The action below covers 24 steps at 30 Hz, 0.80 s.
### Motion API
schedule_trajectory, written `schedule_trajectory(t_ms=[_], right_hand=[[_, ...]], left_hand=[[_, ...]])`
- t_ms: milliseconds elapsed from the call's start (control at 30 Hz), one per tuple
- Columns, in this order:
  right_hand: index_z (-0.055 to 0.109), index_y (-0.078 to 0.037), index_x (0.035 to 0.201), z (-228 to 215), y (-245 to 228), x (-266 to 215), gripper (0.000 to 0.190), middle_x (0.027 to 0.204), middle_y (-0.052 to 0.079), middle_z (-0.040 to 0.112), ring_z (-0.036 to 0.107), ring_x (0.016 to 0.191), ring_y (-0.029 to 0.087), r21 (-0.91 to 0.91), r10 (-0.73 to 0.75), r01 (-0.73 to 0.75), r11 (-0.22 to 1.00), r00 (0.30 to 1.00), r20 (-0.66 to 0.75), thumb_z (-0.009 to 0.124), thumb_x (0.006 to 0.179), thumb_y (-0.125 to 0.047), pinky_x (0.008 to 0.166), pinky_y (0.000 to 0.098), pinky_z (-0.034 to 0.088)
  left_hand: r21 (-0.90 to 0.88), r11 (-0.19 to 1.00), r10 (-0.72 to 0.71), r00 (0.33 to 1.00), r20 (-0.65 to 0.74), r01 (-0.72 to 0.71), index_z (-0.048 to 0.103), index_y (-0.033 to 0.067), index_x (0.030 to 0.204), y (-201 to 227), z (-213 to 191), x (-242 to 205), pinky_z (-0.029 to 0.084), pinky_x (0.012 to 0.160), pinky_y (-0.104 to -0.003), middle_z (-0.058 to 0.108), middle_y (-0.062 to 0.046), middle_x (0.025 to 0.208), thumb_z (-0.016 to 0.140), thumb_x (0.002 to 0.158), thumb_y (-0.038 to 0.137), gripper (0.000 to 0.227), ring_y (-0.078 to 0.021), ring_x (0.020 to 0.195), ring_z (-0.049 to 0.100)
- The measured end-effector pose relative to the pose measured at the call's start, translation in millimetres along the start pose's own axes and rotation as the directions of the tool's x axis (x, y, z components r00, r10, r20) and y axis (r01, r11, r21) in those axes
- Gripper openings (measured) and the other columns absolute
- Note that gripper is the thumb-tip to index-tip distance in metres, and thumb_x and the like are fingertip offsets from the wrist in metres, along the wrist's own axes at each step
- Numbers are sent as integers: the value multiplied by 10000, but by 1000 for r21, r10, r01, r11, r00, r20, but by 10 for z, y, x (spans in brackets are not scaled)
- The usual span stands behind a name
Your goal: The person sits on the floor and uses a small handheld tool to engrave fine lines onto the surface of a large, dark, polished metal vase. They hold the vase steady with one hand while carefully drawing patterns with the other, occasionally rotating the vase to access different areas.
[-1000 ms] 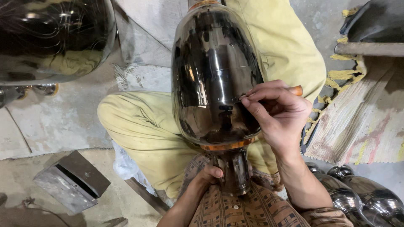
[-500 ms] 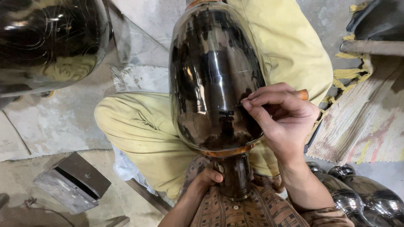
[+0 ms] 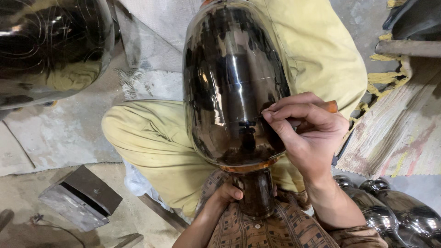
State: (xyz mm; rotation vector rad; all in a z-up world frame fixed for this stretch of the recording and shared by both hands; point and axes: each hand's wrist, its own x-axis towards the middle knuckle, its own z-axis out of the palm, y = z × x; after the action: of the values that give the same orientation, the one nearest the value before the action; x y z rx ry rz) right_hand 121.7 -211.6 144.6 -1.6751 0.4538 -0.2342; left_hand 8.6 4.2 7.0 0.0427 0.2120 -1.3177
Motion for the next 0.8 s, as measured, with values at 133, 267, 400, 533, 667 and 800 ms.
schedule_trajectory(t_ms=[133,267,400,533,667,800], right_hand=[[741,29,928,-13,8,-3,106,974,126,727,701,805,120,-43,-7,7,999,1000,2,787,904,122,728,197,579],[727,29,923,-14,7,11,112,976,118,720,726,854,137,26,-28,28,999,1000,9,766,909,132,814,231,623],[731,39,932,25,2,-3,121,982,122,720,722,870,141,5,-15,15,1000,999,-30,770,904,151,822,233,619],[730,42,923,37,0,-19,124,976,127,719,718,863,139,-20,-24,23,1000,999,-36,764,902,160,816,231,618],[726,41,904,6,2,-17,125,969,125,719,721,849,138,5,-32,32,999,999,-18,758,896,161,807,229,621],[726,36,889,-20,9,-19,126,1018,122,721,731,837,139,43,-31,31,999,1000,2,745,885,160,804,228,630]], left_hand=[[18,1000,-3,1000,0,3,549,-26,1439,-5,-13,-14,539,1077,-458,676,-223,1295,897,731,343,871,-327,1183,670],[25,1000,-8,1000,6,7,548,-17,1441,-17,-41,-5,540,1102,-470,676,-219,1293,899,731,349,872,-331,1215,669],[29,1000,-6,1000,23,5,548,-21,1448,-38,-81,-16,543,1099,-469,678,-226,1301,895,740,354,873,-323,1181,672],[21,1000,-3,999,32,2,542,-18,1454,-61,-121,-17,546,1101,-472,678,-231,1305,892,743,340,869,-346,1234,673],[19,1000,12,1000,13,-12,535,-19,1458,-84,-129,-33,550,1095,-480,678,-236,1295,894,742,331,874,-357,1230,674],[26,1000,14,1000,3,-14,526,-26,1461,-78,-134,-18,564,1052,-489,679,-257,1275,894,738,328,885,-365,1194,684]])
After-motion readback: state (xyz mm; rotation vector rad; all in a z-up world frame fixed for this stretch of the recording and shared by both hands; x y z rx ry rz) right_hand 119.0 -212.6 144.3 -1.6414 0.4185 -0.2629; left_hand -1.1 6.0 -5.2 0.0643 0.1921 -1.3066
